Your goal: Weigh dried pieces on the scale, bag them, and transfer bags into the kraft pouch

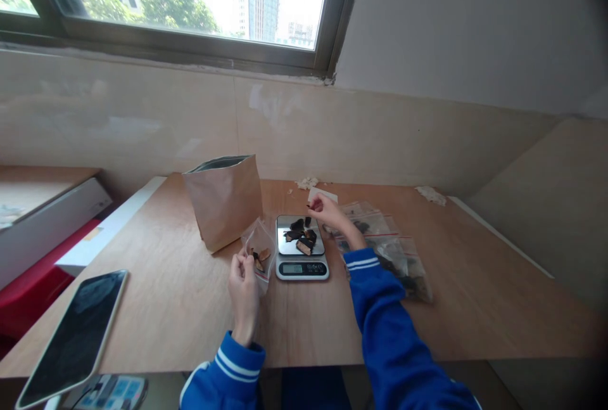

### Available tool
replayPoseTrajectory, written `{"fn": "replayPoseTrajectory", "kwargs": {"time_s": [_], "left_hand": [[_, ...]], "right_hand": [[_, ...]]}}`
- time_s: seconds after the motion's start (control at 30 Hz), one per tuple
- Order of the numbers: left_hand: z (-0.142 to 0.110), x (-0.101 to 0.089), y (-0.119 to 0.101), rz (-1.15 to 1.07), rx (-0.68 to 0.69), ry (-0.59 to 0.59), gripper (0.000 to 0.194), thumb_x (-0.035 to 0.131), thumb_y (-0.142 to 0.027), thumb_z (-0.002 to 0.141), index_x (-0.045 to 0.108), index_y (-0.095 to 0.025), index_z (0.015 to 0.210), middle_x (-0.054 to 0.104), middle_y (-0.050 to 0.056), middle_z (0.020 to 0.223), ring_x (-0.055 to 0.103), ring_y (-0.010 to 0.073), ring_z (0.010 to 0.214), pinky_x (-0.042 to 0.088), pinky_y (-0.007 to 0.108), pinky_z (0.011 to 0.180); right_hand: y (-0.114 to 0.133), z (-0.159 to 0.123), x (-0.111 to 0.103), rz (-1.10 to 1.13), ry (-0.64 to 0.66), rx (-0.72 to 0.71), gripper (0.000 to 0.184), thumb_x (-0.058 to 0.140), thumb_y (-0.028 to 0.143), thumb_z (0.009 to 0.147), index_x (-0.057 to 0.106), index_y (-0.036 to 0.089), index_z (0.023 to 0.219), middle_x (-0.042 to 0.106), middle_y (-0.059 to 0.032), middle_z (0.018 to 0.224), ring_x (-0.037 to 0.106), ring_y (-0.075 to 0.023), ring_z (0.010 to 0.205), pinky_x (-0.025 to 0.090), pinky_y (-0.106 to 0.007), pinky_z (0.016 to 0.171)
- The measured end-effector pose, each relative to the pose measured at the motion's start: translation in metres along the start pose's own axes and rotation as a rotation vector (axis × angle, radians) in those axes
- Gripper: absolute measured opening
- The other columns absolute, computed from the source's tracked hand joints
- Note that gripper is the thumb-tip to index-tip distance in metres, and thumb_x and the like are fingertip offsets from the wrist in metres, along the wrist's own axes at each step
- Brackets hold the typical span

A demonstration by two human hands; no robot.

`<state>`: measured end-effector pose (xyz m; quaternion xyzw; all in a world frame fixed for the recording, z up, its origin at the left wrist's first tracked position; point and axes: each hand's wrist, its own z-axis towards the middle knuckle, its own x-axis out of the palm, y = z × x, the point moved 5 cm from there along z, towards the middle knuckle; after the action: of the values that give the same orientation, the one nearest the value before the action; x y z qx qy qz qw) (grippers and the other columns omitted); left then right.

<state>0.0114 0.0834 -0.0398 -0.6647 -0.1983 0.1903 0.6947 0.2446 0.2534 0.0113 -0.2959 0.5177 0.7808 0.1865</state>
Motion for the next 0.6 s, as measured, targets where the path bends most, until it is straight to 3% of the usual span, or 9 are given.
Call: {"fn": "replayPoseTrajectory", "kwargs": {"time_s": [0.13, 0.27, 0.43, 0.6], "left_hand": [[0.001, 0.002, 0.002, 0.003, 0.008, -0.007, 0.03, 0.052, -0.039, 0.086, 0.039, -0.021, 0.066, 0.053, -0.003, 0.069, 0.051, 0.0137, 0.066, 0.04, 0.025, 0.066], [-0.002, 0.002, 0.0, -0.007, 0.027, -0.005, 0.029, 0.053, -0.038, 0.085, 0.04, -0.021, 0.066, 0.062, 0.0, 0.081, 0.053, 0.0131, 0.067, 0.041, 0.025, 0.065], [-0.005, 0.0, -0.004, -0.03, 0.023, -0.007, 0.03, 0.053, -0.039, 0.085, 0.039, -0.021, 0.066, 0.067, 0.003, 0.095, 0.058, 0.0144, 0.073, 0.043, 0.026, 0.068], [-0.005, -0.001, -0.004, -0.009, 0.011, -0.017, 0.03, 0.053, -0.041, 0.084, 0.039, -0.021, 0.066, 0.068, 0.003, 0.095, 0.059, 0.0154, 0.076, 0.044, 0.026, 0.07]], "right_hand": [[-0.015, -0.049, -0.001, 0.129, -0.073, 0.063, 0.01, 0.059, 0.023, 0.072, 0.055, 0.019, 0.08, 0.061, -0.0006, 0.08, 0.058, -0.0157, 0.073, 0.047, -0.029, 0.069], [-0.021, -0.063, 0.013, 0.157, -0.156, 0.102, 0.009, 0.059, 0.026, 0.074, 0.058, 0.019, 0.08, 0.064, -0.0026, 0.081, 0.062, -0.0178, 0.076, 0.049, -0.033, 0.076], [-0.009, -0.064, 0.016, 0.15, -0.184, 0.068, 0.017, 0.053, 0.032, 0.085, 0.062, 0.019, 0.084, 0.068, -0.0053, 0.086, 0.064, -0.0199, 0.081, 0.05, -0.036, 0.08], [0.018, -0.098, 0.014, -0.037, -0.25, -0.054, 0.018, 0.053, 0.034, 0.09, 0.065, 0.021, 0.095, 0.062, -0.0079, 0.101, 0.059, -0.0229, 0.099, 0.047, -0.039, 0.091]]}}
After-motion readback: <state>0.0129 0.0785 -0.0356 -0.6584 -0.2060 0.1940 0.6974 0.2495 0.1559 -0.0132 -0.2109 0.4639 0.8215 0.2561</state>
